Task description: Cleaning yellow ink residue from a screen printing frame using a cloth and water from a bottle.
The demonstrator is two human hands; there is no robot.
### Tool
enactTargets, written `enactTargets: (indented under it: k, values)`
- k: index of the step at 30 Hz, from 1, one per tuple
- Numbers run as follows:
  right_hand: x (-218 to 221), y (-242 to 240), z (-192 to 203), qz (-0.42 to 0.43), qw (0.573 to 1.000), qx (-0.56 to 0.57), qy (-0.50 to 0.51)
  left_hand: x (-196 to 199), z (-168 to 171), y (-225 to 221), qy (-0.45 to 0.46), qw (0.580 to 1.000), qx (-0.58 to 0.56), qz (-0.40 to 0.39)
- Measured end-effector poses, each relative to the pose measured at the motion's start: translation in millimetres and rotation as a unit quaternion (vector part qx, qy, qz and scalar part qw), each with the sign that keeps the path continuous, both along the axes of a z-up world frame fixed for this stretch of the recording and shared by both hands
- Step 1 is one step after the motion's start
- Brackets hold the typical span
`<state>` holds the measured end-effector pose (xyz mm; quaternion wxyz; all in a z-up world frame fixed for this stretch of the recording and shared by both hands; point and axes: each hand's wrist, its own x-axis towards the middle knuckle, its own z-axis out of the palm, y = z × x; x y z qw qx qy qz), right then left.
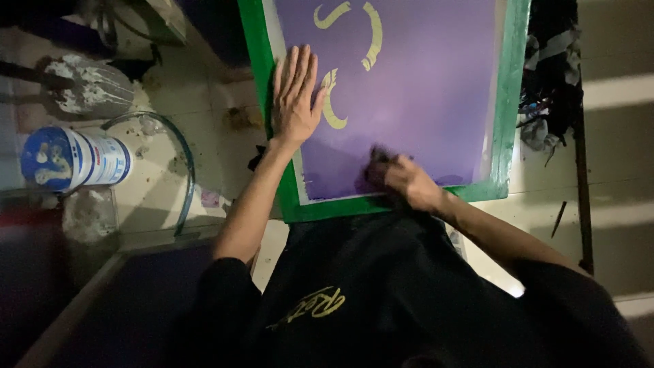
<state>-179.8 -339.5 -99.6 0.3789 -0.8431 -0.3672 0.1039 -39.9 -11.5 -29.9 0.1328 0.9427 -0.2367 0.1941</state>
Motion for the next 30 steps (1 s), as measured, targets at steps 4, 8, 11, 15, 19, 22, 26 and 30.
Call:
enactTargets:
  k: [4, 8, 11, 15, 19, 22, 26, 30]
  values:
    - [1, -39, -5, 0.105, 0.969, -0.047, -0.220, 0, -1, 0, 0.007, 1.000, -0.010, 0.001]
    - [13, -15, 18, -0.058, 0.989, -0.019, -0.134, 4, -10, 1, 0.018, 0.999, 0.018, 0.021]
    - [-14, 47, -1, -0.030, 0.824, 0.291, 0.484, 1, -1, 2, 0.007, 1.000, 0.003, 0.001]
    - [-4, 17, 2, 0.236, 0.952, -0.070, -0.182, 4, -1, 4, -0.003, 1.000, 0.010, 0.007]
    - [-8, -60, -33, 0.180, 0.930, -0.141, -0.287, 2, -3, 3, 0.003, 1.000, 0.005, 0.010]
    - [-11, -9, -8, 0.187, 0.959, -0.106, -0.182, 1, -5, 1, -0.002, 1.000, -0.009, -0.001]
    - [-9, 100, 17, 0.196, 0.956, -0.071, -0.208, 2, -2, 2, -0.005, 1.000, -0.018, -0.003]
    - [-3, 54, -23, 0.211, 0.950, -0.053, -0.224, 1, -1, 1, -0.006, 1.000, -0.023, -0.007]
